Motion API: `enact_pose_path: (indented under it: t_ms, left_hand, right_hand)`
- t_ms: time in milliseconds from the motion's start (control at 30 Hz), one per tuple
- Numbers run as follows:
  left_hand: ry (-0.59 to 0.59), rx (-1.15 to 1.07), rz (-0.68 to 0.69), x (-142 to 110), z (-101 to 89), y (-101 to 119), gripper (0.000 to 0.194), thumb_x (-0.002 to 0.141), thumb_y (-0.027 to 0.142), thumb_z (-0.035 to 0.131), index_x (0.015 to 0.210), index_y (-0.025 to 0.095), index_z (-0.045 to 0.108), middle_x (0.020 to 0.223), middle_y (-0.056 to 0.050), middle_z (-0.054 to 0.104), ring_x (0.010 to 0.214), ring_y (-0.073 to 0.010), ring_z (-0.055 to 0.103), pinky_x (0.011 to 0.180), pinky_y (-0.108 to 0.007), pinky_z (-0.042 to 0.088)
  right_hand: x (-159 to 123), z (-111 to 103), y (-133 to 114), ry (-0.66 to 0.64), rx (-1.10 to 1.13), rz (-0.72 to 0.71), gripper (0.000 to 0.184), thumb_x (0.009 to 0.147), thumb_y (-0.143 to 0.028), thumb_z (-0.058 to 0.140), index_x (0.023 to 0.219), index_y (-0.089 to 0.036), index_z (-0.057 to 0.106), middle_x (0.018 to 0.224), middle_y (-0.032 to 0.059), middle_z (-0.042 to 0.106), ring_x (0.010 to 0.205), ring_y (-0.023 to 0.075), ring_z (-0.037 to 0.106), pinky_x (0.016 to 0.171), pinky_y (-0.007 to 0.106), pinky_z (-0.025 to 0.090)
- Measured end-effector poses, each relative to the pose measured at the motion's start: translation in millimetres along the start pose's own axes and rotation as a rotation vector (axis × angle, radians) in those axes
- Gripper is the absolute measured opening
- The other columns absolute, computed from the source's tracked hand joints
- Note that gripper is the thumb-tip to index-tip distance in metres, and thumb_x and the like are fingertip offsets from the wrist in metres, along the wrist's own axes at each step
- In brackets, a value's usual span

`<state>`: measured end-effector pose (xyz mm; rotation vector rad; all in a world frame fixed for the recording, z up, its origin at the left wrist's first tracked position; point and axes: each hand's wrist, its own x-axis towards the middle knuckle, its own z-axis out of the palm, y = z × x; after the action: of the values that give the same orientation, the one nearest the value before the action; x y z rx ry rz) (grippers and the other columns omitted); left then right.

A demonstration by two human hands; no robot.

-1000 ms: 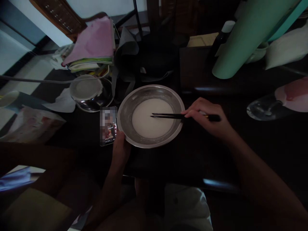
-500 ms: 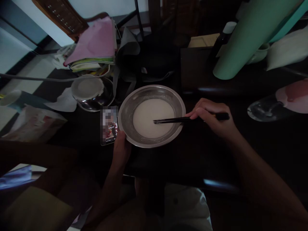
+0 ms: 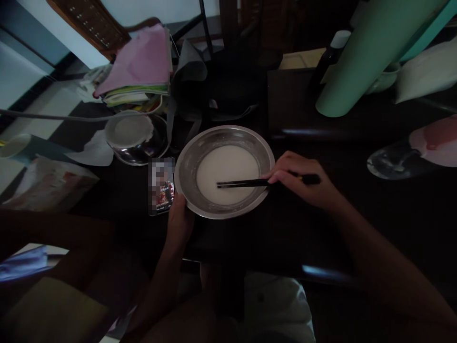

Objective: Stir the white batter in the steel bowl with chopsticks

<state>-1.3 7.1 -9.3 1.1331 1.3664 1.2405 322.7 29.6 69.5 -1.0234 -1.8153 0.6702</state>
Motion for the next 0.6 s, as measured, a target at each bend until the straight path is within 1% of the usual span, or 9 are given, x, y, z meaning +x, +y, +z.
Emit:
enact_pose_path:
  t_ms: [67,100,167,233,300,367,433,500,600]
  left_hand:
    - [0.000,-0.009,-0.009,0,0.2,0,0.056,0.104,0.061,0.051,0.147,0.027,0.062,0.152,-0.008,0.065,0.153,-0.0300,0.049,0.131,-0.047,0.034]
    - [0.000,-0.014,-0.015,0,0.3,1,0.056,0.104,0.061,0.051,0.148,0.027,0.062,0.152,-0.008,0.065,0.154,-0.0299,0.048,0.131,-0.047,0.033]
    - [-0.004,-0.024,-0.018,0,0.5,1,0.057,0.103,0.062,0.051,0.149,0.028,0.061,0.153,-0.008,0.064,0.155,-0.0294,0.047,0.132,-0.047,0.032]
    - [-0.013,-0.033,-0.020,0,0.8,1,0.059,0.103,0.063,0.050,0.150,0.029,0.059,0.155,-0.007,0.063,0.154,-0.0289,0.048,0.132,-0.046,0.032]
    - [-0.016,-0.034,-0.021,0,1.0,2,0.059,0.103,0.063,0.050,0.151,0.029,0.059,0.155,-0.007,0.063,0.154,-0.0287,0.048,0.132,-0.045,0.032]
    - [-0.011,-0.027,-0.014,0,1.2,4,0.058,0.104,0.062,0.051,0.150,0.028,0.060,0.154,-0.007,0.063,0.155,-0.0289,0.047,0.132,-0.045,0.031]
    - [-0.010,-0.011,-0.005,0,1.7,7,0.057,0.104,0.060,0.052,0.150,0.028,0.060,0.155,-0.008,0.063,0.155,-0.0293,0.046,0.132,-0.045,0.031]
    - [-0.016,-0.003,-0.004,0,2.5,9,0.056,0.104,0.058,0.053,0.149,0.027,0.060,0.156,-0.008,0.062,0.155,-0.0294,0.046,0.132,-0.044,0.031]
    - [-0.019,-0.012,-0.011,0,3.6,10,0.055,0.104,0.058,0.051,0.148,0.026,0.061,0.156,-0.009,0.062,0.154,-0.0294,0.047,0.131,-0.045,0.032]
  right_hand:
    - [1,1,0,-0.016,-0.045,-0.028,0.017,0.094,-0.022,0.070,0.088,-0.032,0.082,0.093,-0.0004,0.085,0.087,0.0213,0.074,0.076,0.038,0.059]
    - [1,1,1,0.009,-0.059,-0.025,0.016,0.094,-0.022,0.071,0.088,-0.032,0.082,0.093,-0.0002,0.085,0.088,0.0214,0.074,0.076,0.038,0.059]
    - [0,-2,2,0.089,-0.053,0.007,0.020,0.096,-0.022,0.068,0.083,-0.031,0.081,0.090,0.0002,0.084,0.084,0.0205,0.073,0.074,0.037,0.058]
    - [-1,-4,3,0.128,-0.013,0.038,0.028,0.099,-0.022,0.063,0.077,-0.029,0.079,0.084,0.0004,0.082,0.078,0.0195,0.073,0.070,0.036,0.057]
    - [-1,-4,3,0.088,0.018,0.035,0.030,0.100,-0.022,0.062,0.076,-0.029,0.078,0.082,0.0002,0.081,0.077,0.0192,0.073,0.068,0.036,0.057]
    - [-1,-1,2,0.010,0.005,-0.001,0.024,0.098,-0.021,0.065,0.081,-0.030,0.080,0.086,-0.0003,0.084,0.082,0.0202,0.073,0.071,0.037,0.058]
    - [0,0,2,-0.024,-0.037,-0.028,0.018,0.095,-0.020,0.069,0.088,-0.031,0.082,0.094,-0.0004,0.086,0.088,0.0211,0.074,0.076,0.038,0.059]
    - [0,-1,3,0.027,-0.058,-0.014,0.017,0.095,-0.021,0.069,0.087,-0.030,0.081,0.094,0.0001,0.085,0.088,0.0209,0.074,0.077,0.038,0.058]
    - [-1,-5,4,0.129,-0.006,0.033,0.028,0.100,-0.023,0.063,0.076,-0.028,0.078,0.082,0.0002,0.081,0.078,0.0191,0.073,0.072,0.036,0.057]
